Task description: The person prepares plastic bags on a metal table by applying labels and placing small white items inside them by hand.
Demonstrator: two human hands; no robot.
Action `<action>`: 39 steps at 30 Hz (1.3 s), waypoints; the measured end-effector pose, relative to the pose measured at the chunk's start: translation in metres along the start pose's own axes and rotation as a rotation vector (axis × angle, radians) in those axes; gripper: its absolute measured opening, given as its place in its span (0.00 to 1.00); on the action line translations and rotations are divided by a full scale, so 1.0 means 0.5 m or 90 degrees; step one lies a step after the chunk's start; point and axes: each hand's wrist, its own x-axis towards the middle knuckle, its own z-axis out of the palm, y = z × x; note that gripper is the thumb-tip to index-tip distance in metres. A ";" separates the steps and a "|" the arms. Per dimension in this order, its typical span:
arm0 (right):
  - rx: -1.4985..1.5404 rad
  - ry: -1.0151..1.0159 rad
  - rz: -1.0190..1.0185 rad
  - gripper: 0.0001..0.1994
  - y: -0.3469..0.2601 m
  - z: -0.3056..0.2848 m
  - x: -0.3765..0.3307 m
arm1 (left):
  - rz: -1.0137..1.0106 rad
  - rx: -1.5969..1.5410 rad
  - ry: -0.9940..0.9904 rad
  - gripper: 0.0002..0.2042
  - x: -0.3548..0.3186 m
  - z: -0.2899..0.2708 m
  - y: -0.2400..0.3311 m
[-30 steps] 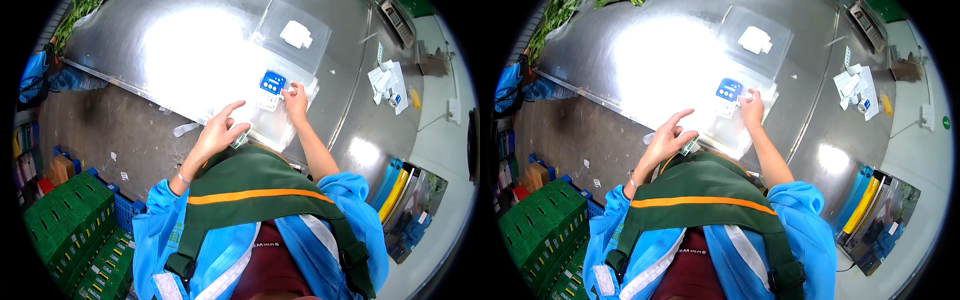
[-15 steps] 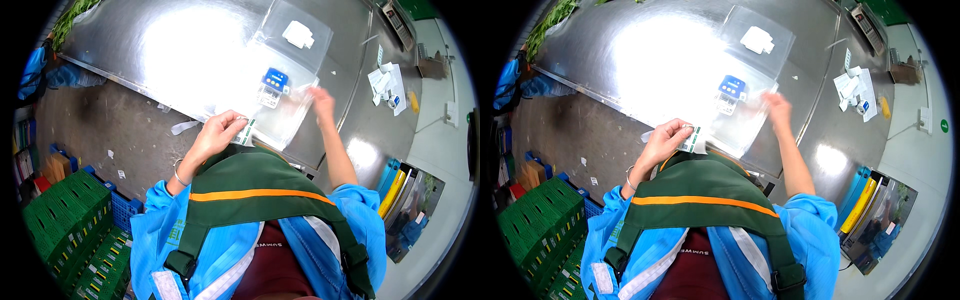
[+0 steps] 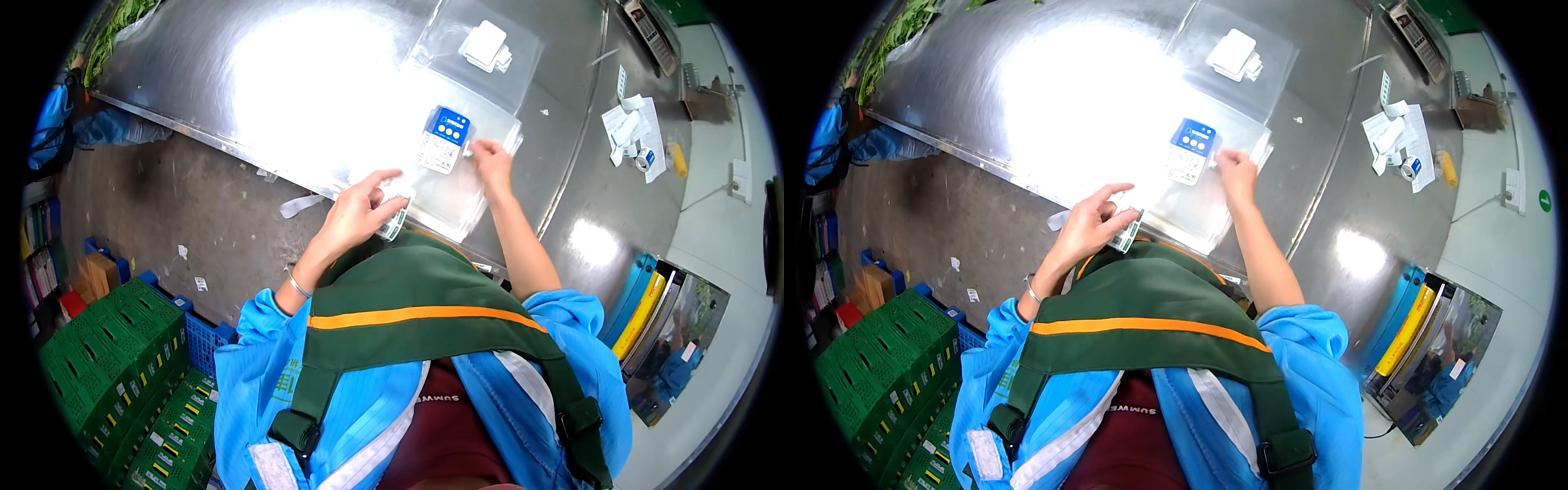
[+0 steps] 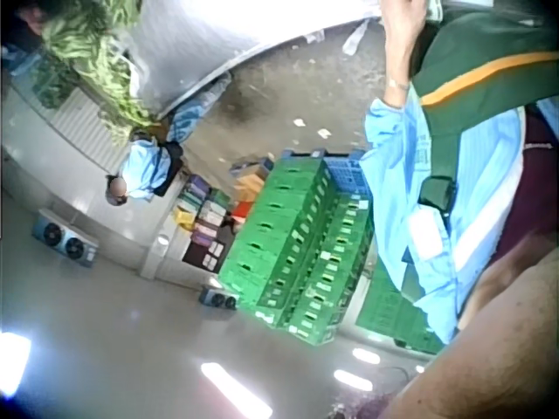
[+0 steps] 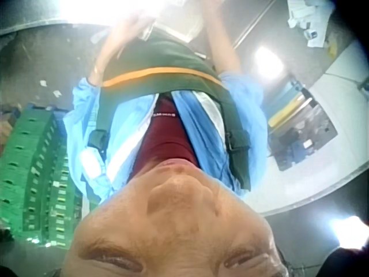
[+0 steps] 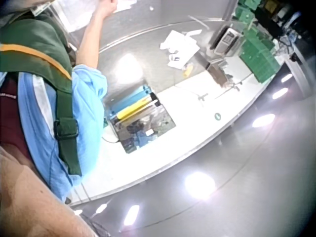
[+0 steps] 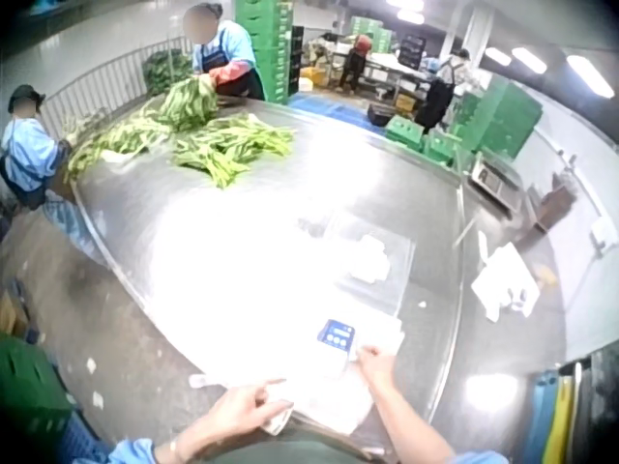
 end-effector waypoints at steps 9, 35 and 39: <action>-0.564 -0.299 -0.567 0.15 0.040 -0.098 -0.070 | -0.022 -0.283 -0.003 0.14 0.000 -0.044 -0.033; -0.089 -0.355 -0.245 0.13 -0.131 -0.002 -0.230 | 0.051 0.070 -0.050 0.13 0.006 0.032 -0.010; 0.163 -0.127 -0.072 0.11 -0.094 0.019 -0.129 | 0.021 0.114 -0.072 0.13 0.010 0.015 -0.014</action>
